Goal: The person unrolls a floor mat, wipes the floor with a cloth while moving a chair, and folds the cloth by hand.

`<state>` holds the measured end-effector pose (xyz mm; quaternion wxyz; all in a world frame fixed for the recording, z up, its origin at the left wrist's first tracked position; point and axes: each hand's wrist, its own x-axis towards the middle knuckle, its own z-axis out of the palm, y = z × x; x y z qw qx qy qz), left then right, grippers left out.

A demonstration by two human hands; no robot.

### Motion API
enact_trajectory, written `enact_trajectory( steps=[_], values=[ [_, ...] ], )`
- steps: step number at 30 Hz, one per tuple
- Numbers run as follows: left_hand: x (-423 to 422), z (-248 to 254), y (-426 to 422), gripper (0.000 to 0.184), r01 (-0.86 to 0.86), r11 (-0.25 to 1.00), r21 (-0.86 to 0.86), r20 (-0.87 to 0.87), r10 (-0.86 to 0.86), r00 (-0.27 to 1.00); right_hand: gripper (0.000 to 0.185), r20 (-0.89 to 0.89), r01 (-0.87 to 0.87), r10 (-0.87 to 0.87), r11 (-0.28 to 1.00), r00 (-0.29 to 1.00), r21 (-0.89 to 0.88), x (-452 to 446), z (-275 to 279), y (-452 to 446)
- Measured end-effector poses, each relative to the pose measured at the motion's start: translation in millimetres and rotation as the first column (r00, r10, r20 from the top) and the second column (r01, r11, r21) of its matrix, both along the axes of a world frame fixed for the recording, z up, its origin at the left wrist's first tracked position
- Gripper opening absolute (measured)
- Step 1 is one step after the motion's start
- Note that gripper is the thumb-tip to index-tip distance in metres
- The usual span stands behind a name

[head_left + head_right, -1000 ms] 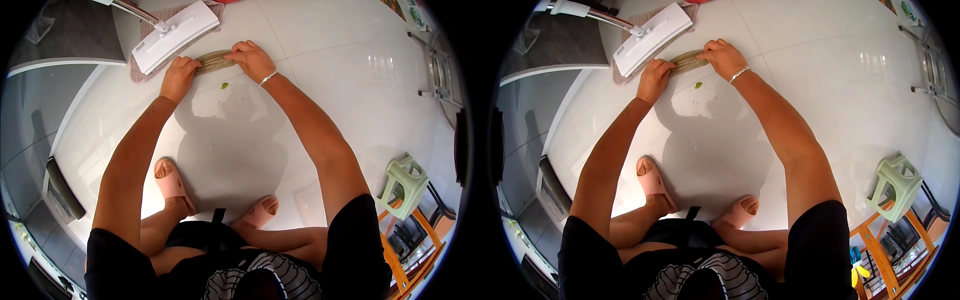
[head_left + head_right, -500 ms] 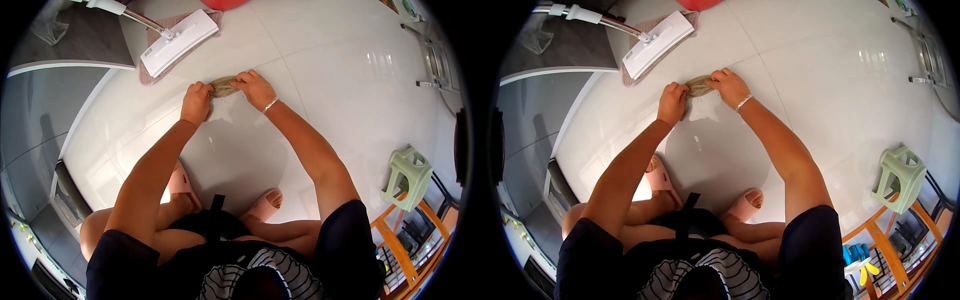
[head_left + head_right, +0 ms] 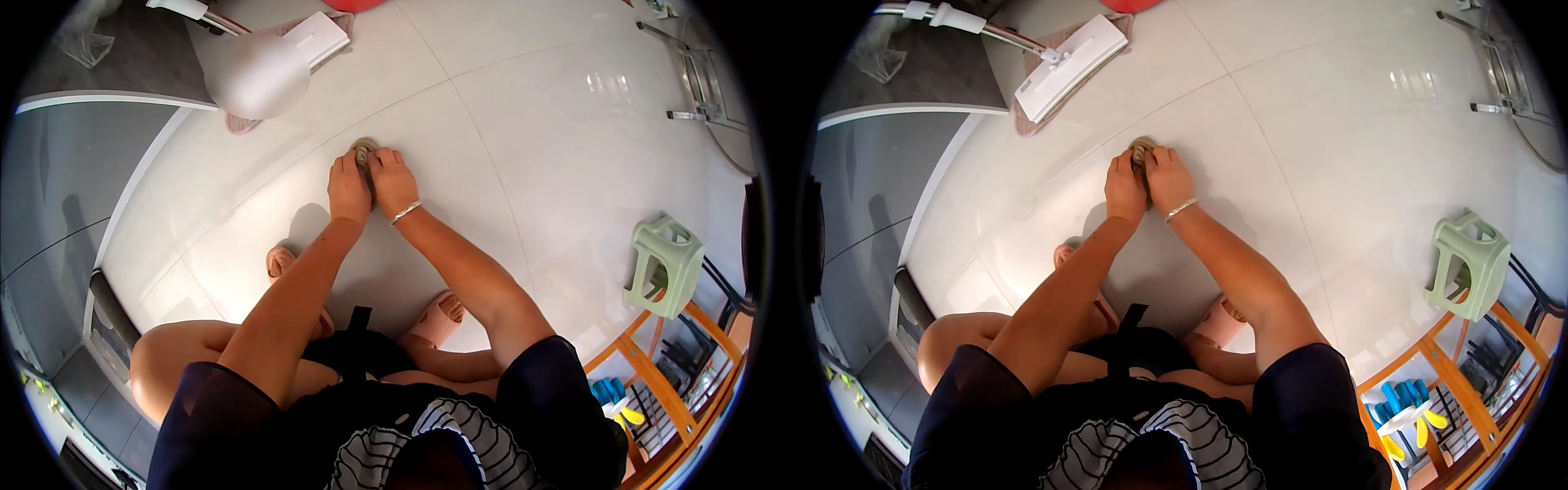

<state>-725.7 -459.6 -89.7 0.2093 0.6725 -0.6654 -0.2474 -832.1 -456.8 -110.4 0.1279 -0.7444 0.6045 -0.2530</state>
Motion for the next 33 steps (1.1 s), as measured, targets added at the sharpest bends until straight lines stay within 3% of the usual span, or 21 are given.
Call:
enact_trajectory(
  steps=[3,4,5,6,8,9,11,12,13,15,16,17,19,20,21,23,25,27,29,31,33],
  values=[
    [2.2,-3.2,3.1,0.036,-0.143,0.987,0.066,-0.101,0.149,0.984,0.027,0.074,0.076,-0.082,0.994,0.994,0.081,18.4,3.7,5.1],
    [5.1,-2.8,1.5,0.035,-0.206,0.965,0.161,-0.194,0.236,0.952,0.027,0.074,0.077,-0.082,0.994,0.994,0.073,23.9,6.0,5.4],
    [8.1,-1.7,-1.4,0.035,-0.255,0.932,0.256,-0.279,0.324,0.904,0.026,0.202,0.119,-0.161,0.972,0.966,0.205,29.1,9.1,4.6],
    [12.3,-3.8,-4.4,0.035,-0.253,0.939,0.234,-0.286,0.315,0.905,0.025,0.320,0.139,-0.248,0.934,0.915,0.328,33.2,13.1,0.6],
    [23.7,-17.7,-8.4,0.033,-0.261,0.879,0.400,-0.327,0.403,0.855,0.024,0.382,0.167,-0.304,0.921,0.872,0.352,39.6,6.3,-3.6],
    [31.5,-32.4,-10.7,0.032,-0.256,0.884,0.391,-0.405,0.415,0.815,0.023,0.432,0.187,-0.366,0.896,0.824,0.402,41.3,-1.3,-6.1],
    [38.7,-17.7,-21.0,0.032,-0.177,0.739,0.649,-0.564,0.625,0.540,0.025,0.496,0.184,-0.434,0.861,0.752,0.475,45.3,-16.2,-11.0],
    [45.9,-25.3,-24.6,0.029,-0.074,0.709,0.702,-0.658,0.684,0.314,0.026,0.530,0.149,-0.506,0.804,0.680,0.576,46.2,-19.9,-16.1],
    [50.1,-18.3,-25.8,0.029,0.024,0.709,0.705,-0.699,0.689,0.191,0.026,0.551,0.099,-0.574,0.741,0.606,0.664,44.8,-19.0,-23.2],
    [53.2,-3.8,-36.1,0.029,0.098,0.644,0.759,-0.651,0.748,0.130,0.028,0.572,-0.111,-0.778,0.565,0.260,0.818,40.7,6.5,-33.5],
    [50.0,8.8,-42.1,0.029,0.122,0.625,0.771,-0.636,0.766,0.095,0.028,0.586,-0.237,-0.809,0.562,0.038,0.792,39.4,7.4,-39.1],
    [46.2,18.9,-48.7,0.029,0.150,0.602,0.785,-0.614,0.787,0.059,0.028,0.602,-0.227,-0.797,0.580,0.041,0.783,34.9,7.5,-44.9],
    [40.2,32.0,-69.2,0.028,0.182,0.664,0.725,-0.681,0.730,0.051,0.027,0.555,-0.378,-0.807,0.587,-0.203,0.716,26.2,31.6,-55.9],
    [37.6,37.4,-77.5,0.028,0.200,0.705,0.681,-0.724,0.688,0.043,0.026,0.612,-0.355,-0.758,0.649,-0.227,0.673,23.7,35.8,-65.6],
    [36.3,44.5,-92.2,0.032,0.223,0.763,0.606,-0.787,0.617,0.028,0.026,0.614,-0.351,-0.759,0.648,-0.218,0.676,18.8,46.1,-78.1],
    [29.3,97.0,-123.7,0.047,0.218,0.848,0.483,-0.876,0.471,0.105,0.024,0.777,-0.316,-0.594,0.793,-0.209,0.522,8.0,86.0,-113.9],
    [25.8,139.2,-166.1,0.052,0.265,0.930,0.255,-0.957,0.203,0.209,0.024,0.898,-0.265,-0.390,0.905,-0.202,0.333,2.7,139.6,-155.7],
    [24.4,188.3,-208.1,0.053,0.236,0.966,0.106,-0.952,0.030,0.305,0.023,0.962,-0.188,-0.255,0.954,-0.093,0.235,-2.6,195.2,-192.7],
    [30.1,226.4,-262.1,0.049,0.253,0.964,-0.084,-0.884,-0.189,0.427,0.025,0.982,-0.157,-0.076,0.982,0.175,0.104,-14.6,220.6,-244.0],
    [38.3,258.2,-307.0,0.045,0.238,0.918,-0.316,-0.750,-0.395,0.530,0.024,0.945,-0.044,-0.057,0.996,0.322,0.075,-23.8,268.9,-272.9],
    [48.4,265.8,-358.5,0.035,0.139,0.865,-0.481,-0.538,-0.417,0.733,0.021,0.551,0.168,0.089,0.902,0.829,-0.398,-43.5,285.9,-309.2]
  ],
)
